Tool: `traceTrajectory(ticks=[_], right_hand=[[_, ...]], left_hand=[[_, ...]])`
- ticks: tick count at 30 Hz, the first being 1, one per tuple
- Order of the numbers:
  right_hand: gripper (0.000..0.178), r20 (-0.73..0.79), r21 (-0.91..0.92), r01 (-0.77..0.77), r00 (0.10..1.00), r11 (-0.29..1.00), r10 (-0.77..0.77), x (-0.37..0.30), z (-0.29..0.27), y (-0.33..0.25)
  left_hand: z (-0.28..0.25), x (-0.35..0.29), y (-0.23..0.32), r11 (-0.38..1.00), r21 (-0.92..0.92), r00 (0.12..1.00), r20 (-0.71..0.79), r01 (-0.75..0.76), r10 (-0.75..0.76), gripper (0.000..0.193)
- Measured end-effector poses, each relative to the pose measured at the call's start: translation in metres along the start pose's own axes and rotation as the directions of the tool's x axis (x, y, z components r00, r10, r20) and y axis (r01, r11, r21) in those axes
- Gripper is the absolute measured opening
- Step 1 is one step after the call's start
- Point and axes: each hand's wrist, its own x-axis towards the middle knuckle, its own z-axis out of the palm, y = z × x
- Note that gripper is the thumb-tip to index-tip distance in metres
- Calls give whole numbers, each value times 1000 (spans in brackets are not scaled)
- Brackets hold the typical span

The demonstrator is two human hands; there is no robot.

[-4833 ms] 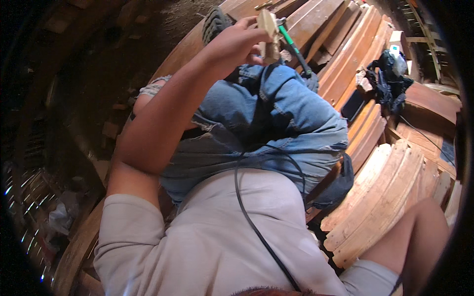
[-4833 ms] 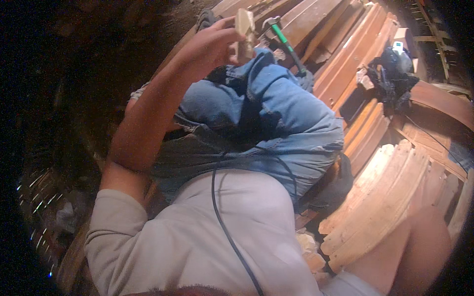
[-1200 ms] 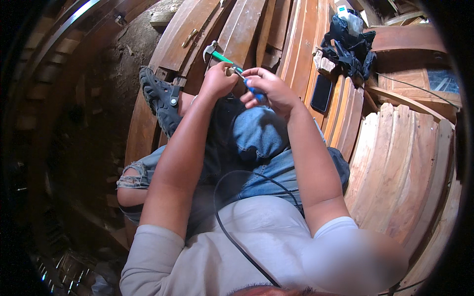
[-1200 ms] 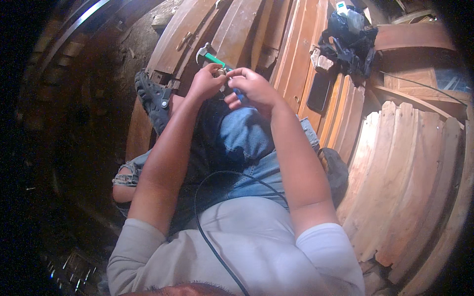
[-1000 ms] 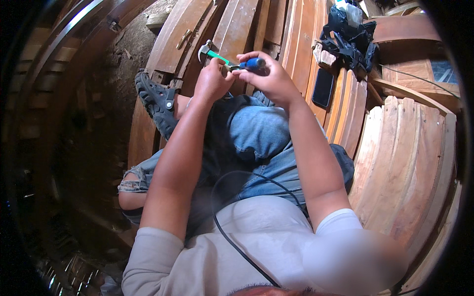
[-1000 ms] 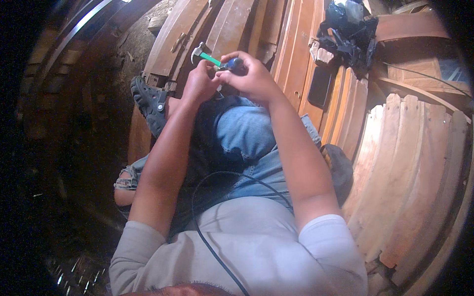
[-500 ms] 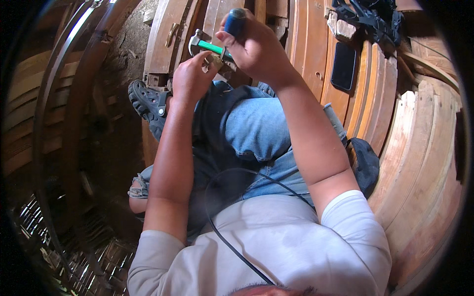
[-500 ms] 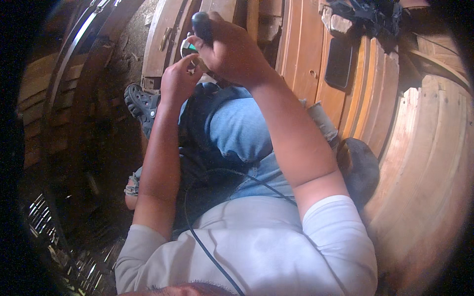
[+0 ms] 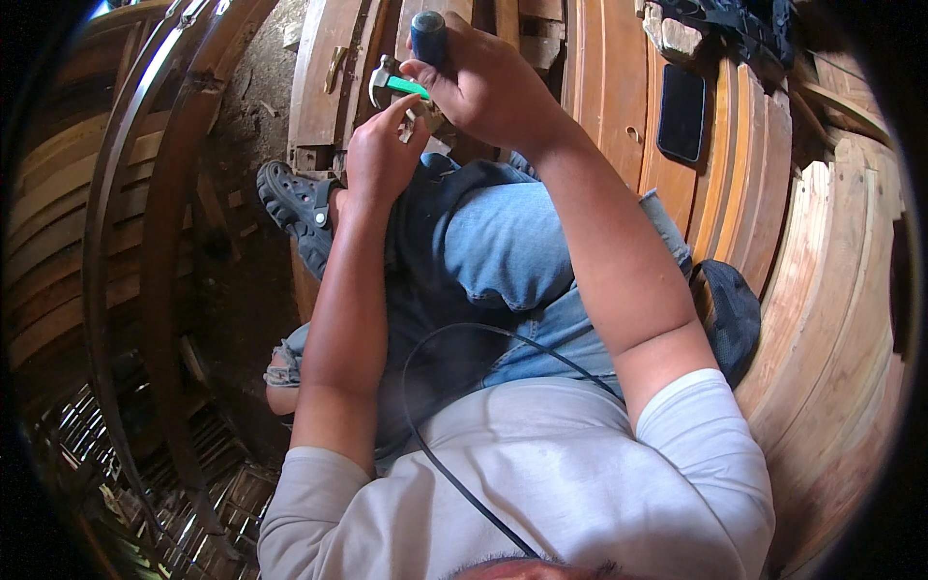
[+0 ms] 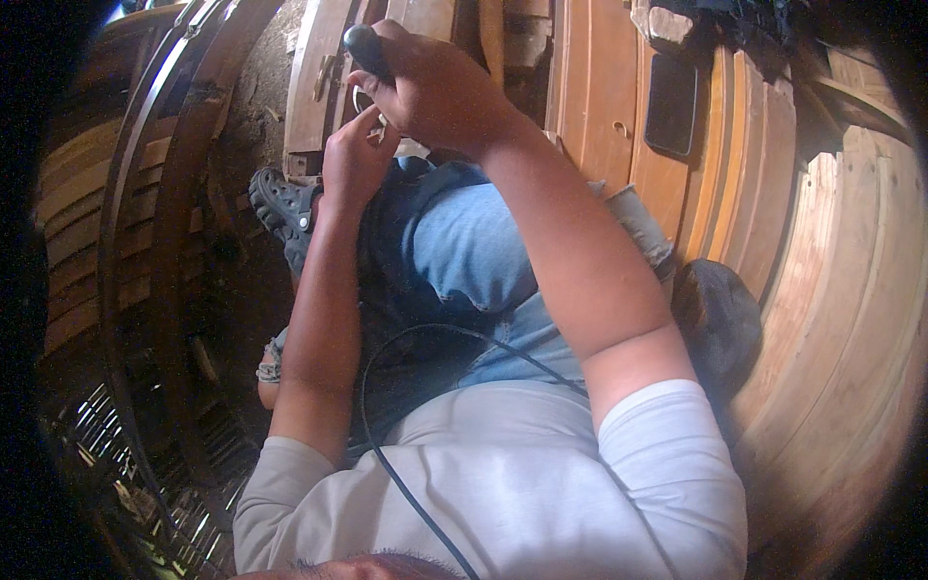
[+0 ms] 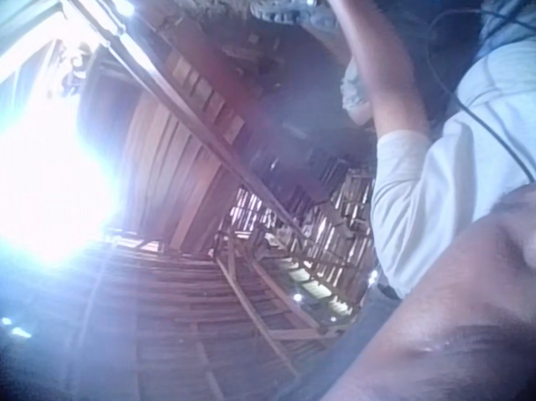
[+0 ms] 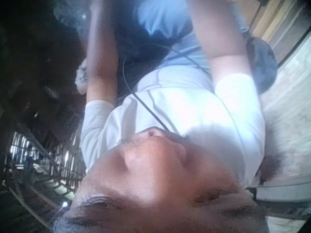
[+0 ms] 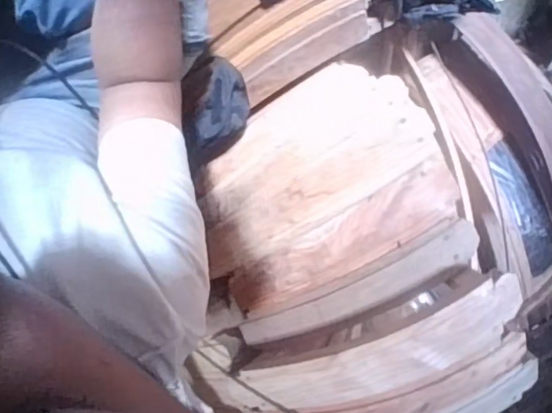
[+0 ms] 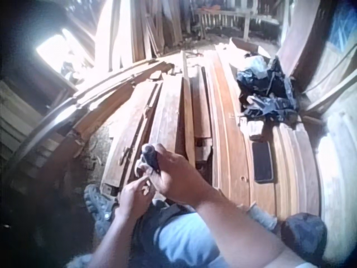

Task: The person sits on a wooden floor and uses a chisel and hammer to carve a small block of wood. They repeatedly strike the chisel to remove wood shavings and shape the block, occasionally pausing to inspect the progress.

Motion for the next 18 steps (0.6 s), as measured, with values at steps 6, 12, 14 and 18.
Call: traceTrajectory(ticks=[6, 12, 14, 18], right_hand=[[28, 37, -28, 52, 998, 998, -51, 3, 4, -5], [32, 47, 35, -1, 999, 999, -1, 3, 7, -10], [33, 37, 41, 18, 999, 999, -19, 2, 10, -7], [38, 91, 28, -24, 996, 999, 21, 1, 20, 6]], left_hand=[[7, -2, -6, 1000, -1, 1000, -19, -9, 9, 37], [13, -7, -7, 998, 64, 1000, -3, 3, -3, 43], [12, -8, -5, 999, 39, 1000, 0, 21, -21, 43], [14, -9, -6, 998, 65, 1000, -17, 20, -19, 40]])
